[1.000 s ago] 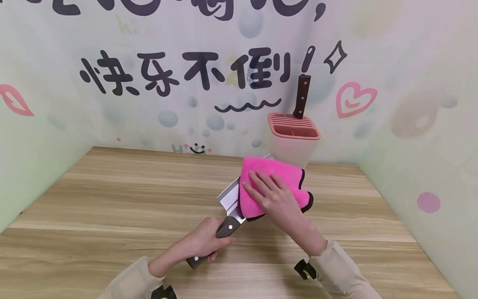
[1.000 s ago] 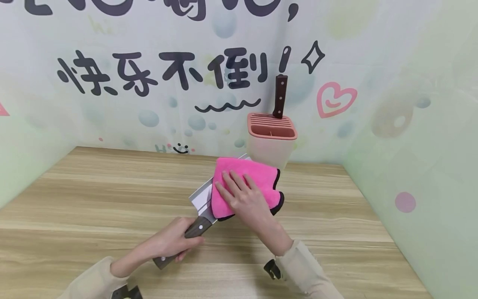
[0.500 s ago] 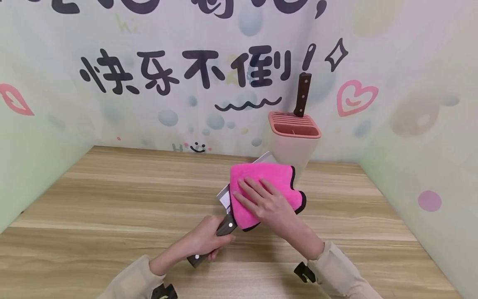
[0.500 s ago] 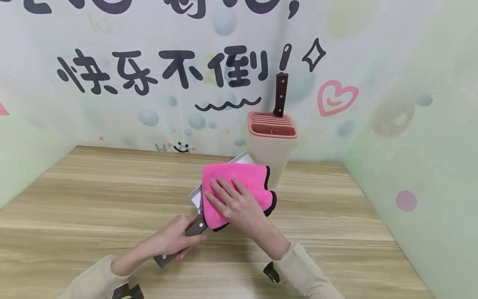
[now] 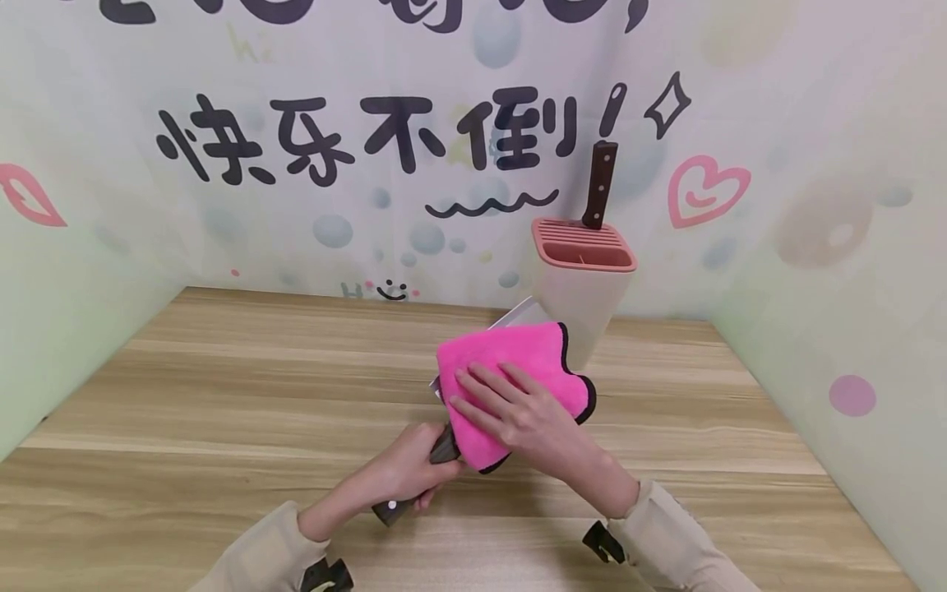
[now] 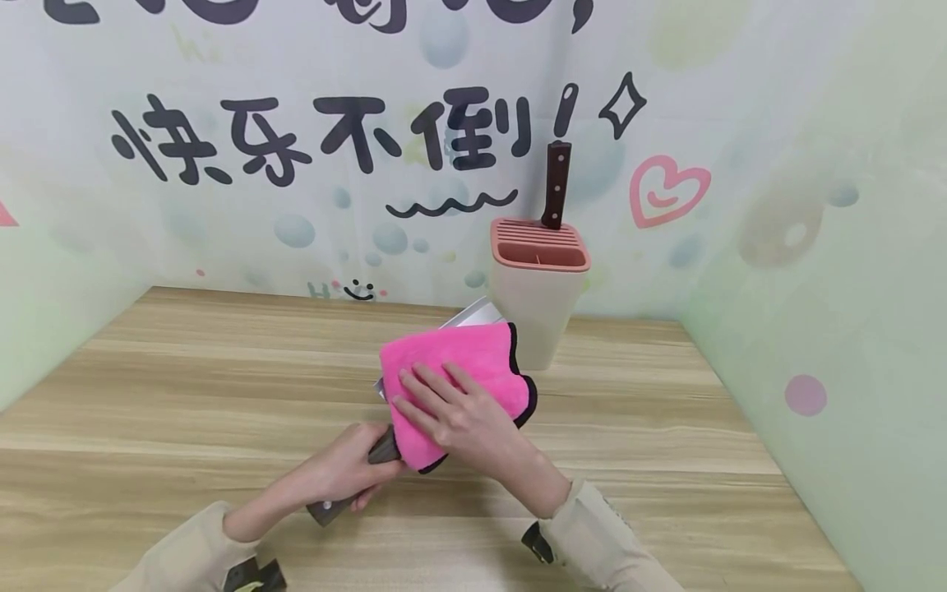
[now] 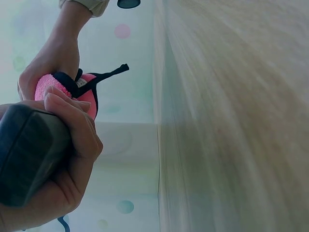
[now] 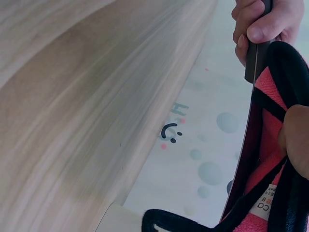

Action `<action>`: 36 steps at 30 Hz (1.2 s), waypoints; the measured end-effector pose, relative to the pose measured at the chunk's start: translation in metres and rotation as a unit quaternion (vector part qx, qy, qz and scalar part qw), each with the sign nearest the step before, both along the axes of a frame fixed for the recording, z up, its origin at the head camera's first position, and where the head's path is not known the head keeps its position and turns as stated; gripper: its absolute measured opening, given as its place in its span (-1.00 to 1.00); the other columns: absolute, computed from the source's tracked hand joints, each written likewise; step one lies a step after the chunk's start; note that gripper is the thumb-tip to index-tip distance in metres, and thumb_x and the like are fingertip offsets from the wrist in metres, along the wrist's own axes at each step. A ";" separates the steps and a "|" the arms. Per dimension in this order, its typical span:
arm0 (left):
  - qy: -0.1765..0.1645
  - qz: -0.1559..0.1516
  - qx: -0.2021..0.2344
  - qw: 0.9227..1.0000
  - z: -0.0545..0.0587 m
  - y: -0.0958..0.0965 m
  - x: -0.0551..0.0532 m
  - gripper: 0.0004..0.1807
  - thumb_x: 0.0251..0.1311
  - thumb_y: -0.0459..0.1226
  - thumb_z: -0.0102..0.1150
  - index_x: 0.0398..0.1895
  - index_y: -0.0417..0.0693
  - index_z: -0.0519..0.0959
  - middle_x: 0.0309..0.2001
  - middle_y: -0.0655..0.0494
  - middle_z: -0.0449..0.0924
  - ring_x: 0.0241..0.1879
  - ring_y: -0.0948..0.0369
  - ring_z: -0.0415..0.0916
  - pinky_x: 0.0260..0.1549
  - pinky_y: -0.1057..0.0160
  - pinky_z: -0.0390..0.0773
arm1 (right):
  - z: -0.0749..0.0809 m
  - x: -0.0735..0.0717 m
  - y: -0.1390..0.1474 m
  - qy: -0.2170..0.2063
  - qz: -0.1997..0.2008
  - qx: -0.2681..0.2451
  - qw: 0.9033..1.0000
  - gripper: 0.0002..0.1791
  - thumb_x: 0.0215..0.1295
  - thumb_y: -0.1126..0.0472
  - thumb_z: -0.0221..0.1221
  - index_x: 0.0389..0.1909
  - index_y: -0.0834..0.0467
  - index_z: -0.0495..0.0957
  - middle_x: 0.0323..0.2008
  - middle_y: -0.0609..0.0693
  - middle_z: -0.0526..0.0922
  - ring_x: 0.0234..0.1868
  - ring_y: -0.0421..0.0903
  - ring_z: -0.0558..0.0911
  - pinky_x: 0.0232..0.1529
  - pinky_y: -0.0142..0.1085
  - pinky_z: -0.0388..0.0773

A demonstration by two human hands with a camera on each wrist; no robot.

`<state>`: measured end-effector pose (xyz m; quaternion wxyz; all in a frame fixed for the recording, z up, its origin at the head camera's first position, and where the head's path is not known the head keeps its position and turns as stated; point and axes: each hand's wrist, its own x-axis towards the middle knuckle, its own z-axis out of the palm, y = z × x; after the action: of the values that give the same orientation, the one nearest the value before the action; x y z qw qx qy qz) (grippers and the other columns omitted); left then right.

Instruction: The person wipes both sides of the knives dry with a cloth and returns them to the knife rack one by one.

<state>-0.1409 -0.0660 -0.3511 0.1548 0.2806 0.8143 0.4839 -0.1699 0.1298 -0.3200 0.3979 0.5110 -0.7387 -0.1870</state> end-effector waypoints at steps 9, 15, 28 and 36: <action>-0.002 -0.001 0.002 1.000 0.001 -0.001 0.001 -0.89 0.10 -0.40 0.00 -0.50 -0.23 0.31 -0.84 0.17 0.31 -0.90 0.36 0.27 -0.93 0.24 0.41 | 0.001 0.001 -0.001 -0.007 0.004 -0.009 1.000 -0.57 0.36 0.33 -0.29 0.04 0.05 0.48 0.12 0.07 0.42 0.17 -0.02 0.37 0.14 -0.14 0.32; 0.011 0.004 0.003 1.000 0.002 -0.001 0.002 -0.89 0.08 -0.41 0.02 -0.52 -0.22 0.32 -0.86 0.18 0.29 -0.91 0.37 0.25 -0.94 0.24 0.40 | 0.004 0.000 0.001 -0.022 -0.007 -0.031 0.999 -0.57 0.35 0.34 -0.28 0.04 0.06 0.49 0.11 0.07 0.43 0.16 0.00 0.37 0.13 -0.13 0.33; 0.006 0.017 0.004 1.000 0.000 -0.003 0.004 -0.85 0.08 -0.38 0.09 -0.50 -0.23 0.32 -0.87 0.16 0.30 -0.91 0.35 0.26 -0.96 0.24 0.38 | 0.007 -0.009 0.011 -0.073 -0.076 -0.069 0.992 -0.43 -0.01 0.36 0.23 0.11 0.06 0.42 0.12 0.07 0.43 0.18 0.02 0.34 0.12 -0.12 0.34; 0.017 0.017 0.006 1.000 -0.002 -0.003 0.004 -0.86 0.07 -0.42 0.07 -0.53 -0.24 0.32 -0.89 0.14 0.31 -0.92 0.37 0.26 -0.97 0.23 0.38 | 0.009 -0.017 0.019 -0.088 -0.083 -0.101 0.987 -0.48 0.02 0.41 0.15 0.08 0.09 0.45 0.09 0.10 0.45 0.15 0.04 0.37 0.07 -0.10 0.37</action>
<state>-0.1366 -0.0689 -0.3527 0.1308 0.2763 0.8185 0.4864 -0.1872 0.1488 -0.3108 0.3638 0.4193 -0.8260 -0.0980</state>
